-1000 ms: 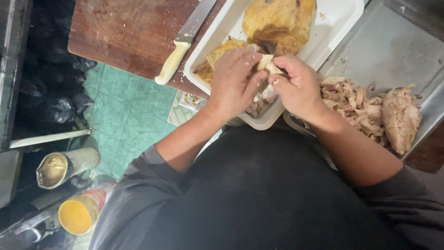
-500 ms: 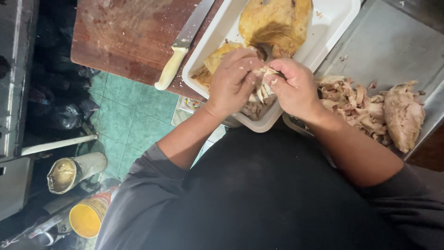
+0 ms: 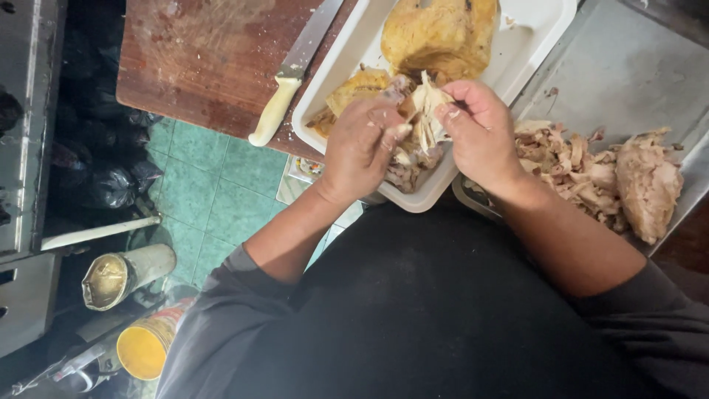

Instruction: Manually shredding a cooked whole chicken into a tray.

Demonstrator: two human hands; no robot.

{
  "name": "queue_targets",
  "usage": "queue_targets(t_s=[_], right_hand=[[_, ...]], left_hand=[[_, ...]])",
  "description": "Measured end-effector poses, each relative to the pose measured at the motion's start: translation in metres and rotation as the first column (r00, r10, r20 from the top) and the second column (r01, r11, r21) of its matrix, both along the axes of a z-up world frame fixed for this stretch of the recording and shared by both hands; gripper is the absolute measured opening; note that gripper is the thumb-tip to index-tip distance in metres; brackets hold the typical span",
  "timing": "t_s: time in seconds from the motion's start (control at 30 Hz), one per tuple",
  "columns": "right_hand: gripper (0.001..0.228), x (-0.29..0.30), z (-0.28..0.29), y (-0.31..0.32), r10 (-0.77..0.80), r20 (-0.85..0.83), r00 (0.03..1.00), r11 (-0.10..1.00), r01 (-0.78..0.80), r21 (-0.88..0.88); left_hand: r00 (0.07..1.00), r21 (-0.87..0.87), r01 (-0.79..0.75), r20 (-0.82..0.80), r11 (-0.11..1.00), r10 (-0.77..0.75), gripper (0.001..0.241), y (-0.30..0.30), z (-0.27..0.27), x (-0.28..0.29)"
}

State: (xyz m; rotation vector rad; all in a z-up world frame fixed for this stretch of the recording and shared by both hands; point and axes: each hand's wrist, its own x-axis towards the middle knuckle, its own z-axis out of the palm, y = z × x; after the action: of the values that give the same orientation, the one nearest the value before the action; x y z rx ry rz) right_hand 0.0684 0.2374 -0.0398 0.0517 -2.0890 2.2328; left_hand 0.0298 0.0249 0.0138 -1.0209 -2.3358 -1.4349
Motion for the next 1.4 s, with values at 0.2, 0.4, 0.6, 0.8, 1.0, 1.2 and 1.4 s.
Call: queue_targets(t_s=[0.2,0.4,0.6,0.8,1.0,1.2,1.4], right_hand=[[0.015,-0.003,0.005,-0.001,-0.030,0.030,0.999,0.992,0.034,-0.120],[0.014,-0.011,0.010,-0.004,-0.105,0.122,0.987,0.986,0.119,-0.114],[0.016,-0.013,-0.021,0.001,-0.036,-0.026,0.999,0.978,0.030,-0.207],[0.042,-0.016,-0.035,-0.003,-0.134,-0.114,0.984,0.977,0.112,-0.183],[0.069,-0.010,-0.005,0.003,-0.132,-0.099,0.986,0.948,0.097,-0.304],[0.051,-0.006,-0.023,0.013,-0.023,-0.223,0.975,0.854,-0.097,-0.511],[0.043,-0.003,-0.010,0.005,-0.040,-0.175,0.984,0.817,-0.069,-0.572]], left_hand=[[0.994,-0.068,0.095,0.066,0.993,-0.091,0.010,-0.003,0.004,0.013],[0.970,0.016,0.216,0.109,0.976,-0.216,0.010,-0.005,0.017,0.028],[0.988,0.125,0.155,-0.032,0.980,-0.152,0.022,0.056,0.031,0.028],[0.913,-0.057,0.381,-0.133,0.923,-0.385,0.055,0.143,0.027,0.055],[0.882,0.025,0.462,-0.114,0.887,-0.456,0.030,0.122,0.023,0.033],[0.999,0.201,-0.009,0.034,0.979,0.002,0.020,0.047,0.015,-0.002],[0.775,0.389,-0.028,0.590,0.921,-0.225,0.009,0.032,-0.019,-0.004]])
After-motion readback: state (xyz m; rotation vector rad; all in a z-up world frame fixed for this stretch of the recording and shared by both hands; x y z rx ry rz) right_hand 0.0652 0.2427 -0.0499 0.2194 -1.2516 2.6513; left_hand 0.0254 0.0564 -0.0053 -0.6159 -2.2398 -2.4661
